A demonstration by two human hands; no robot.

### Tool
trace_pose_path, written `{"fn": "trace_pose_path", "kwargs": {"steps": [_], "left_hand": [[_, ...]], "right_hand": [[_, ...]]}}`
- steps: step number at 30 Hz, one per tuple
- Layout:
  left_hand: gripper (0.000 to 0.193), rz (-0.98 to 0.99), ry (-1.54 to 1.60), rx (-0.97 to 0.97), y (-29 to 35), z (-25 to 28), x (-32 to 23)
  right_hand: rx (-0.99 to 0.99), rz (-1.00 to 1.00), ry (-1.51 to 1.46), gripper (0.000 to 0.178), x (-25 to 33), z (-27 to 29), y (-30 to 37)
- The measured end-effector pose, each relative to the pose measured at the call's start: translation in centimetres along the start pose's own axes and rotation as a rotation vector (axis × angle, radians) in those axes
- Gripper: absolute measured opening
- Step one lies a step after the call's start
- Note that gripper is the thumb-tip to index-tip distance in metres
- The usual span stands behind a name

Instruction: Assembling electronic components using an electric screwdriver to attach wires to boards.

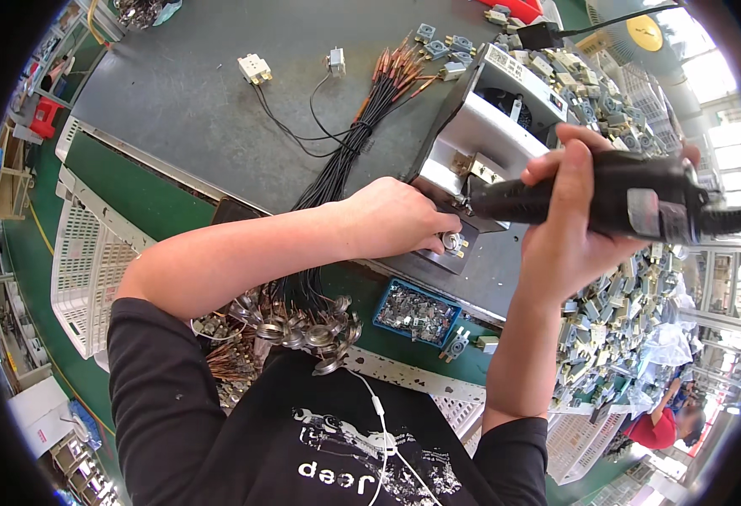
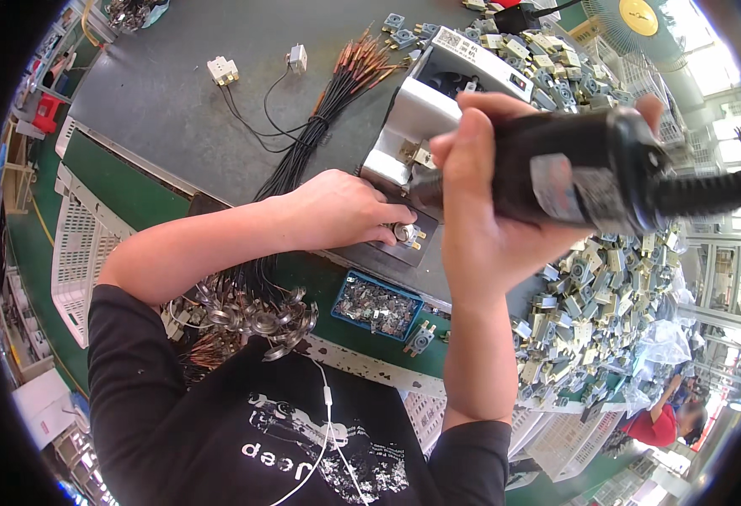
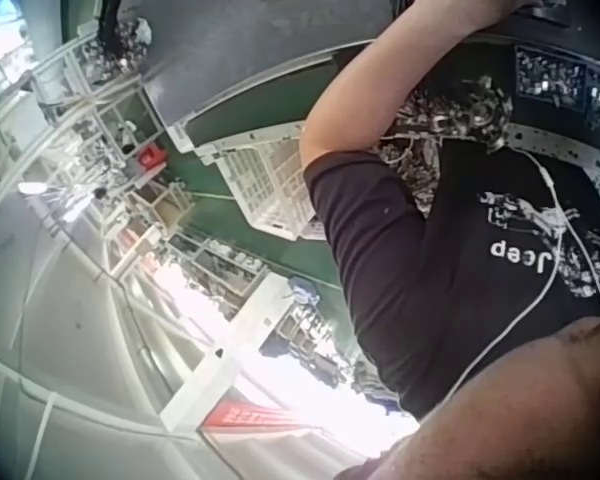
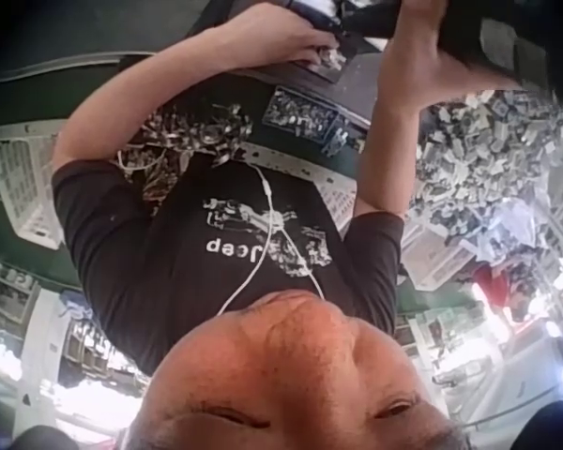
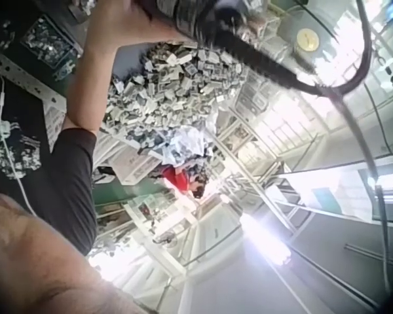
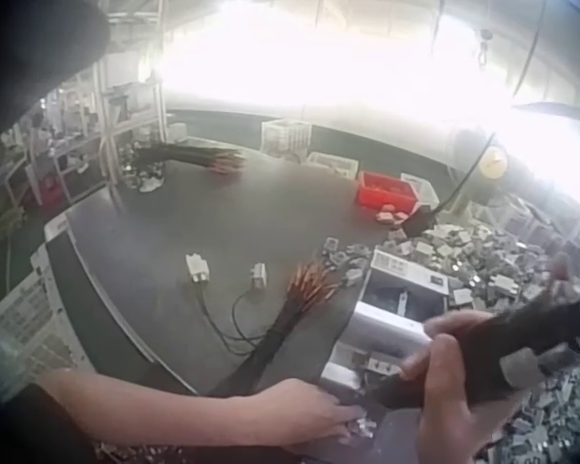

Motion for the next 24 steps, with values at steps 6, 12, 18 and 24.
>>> {"fn": "trace_pose_path", "kwargs": {"steps": [6,12,18,24], "left_hand": [[0.033,-0.002,-0.012,-0.004,0.0,-0.1,0.0],[0.033,0.012,-0.014,0.018,-0.1,0.1,-0.1],[0.034,0.019,-0.018,0.033,-0.1,-0.1,0.0],[0.033,-0.001,-0.018,0.016,0.0,0.0,-0.1]], "right_hand": [[-0.038,0.065,-0.024,0.084,0.6,1.5,-0.6],[-0.018,0.077,-0.007,0.088,0.0,1.5,-0.4],[-0.019,0.067,-0.013,0.089,0.1,1.2,-0.3],[-0.197,0.063,0.041,0.078,0.2,0.4,0.4]]}}
Point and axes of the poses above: each hand's wrist, its own y-axis away from the middle knuckle, its own z-axis out of the back of the hand, x = y × z, the point moved 3 cm from there along -y, towards the middle knuckle, and after that the axes turned 3 degrees about y, right-handed, at the moved point
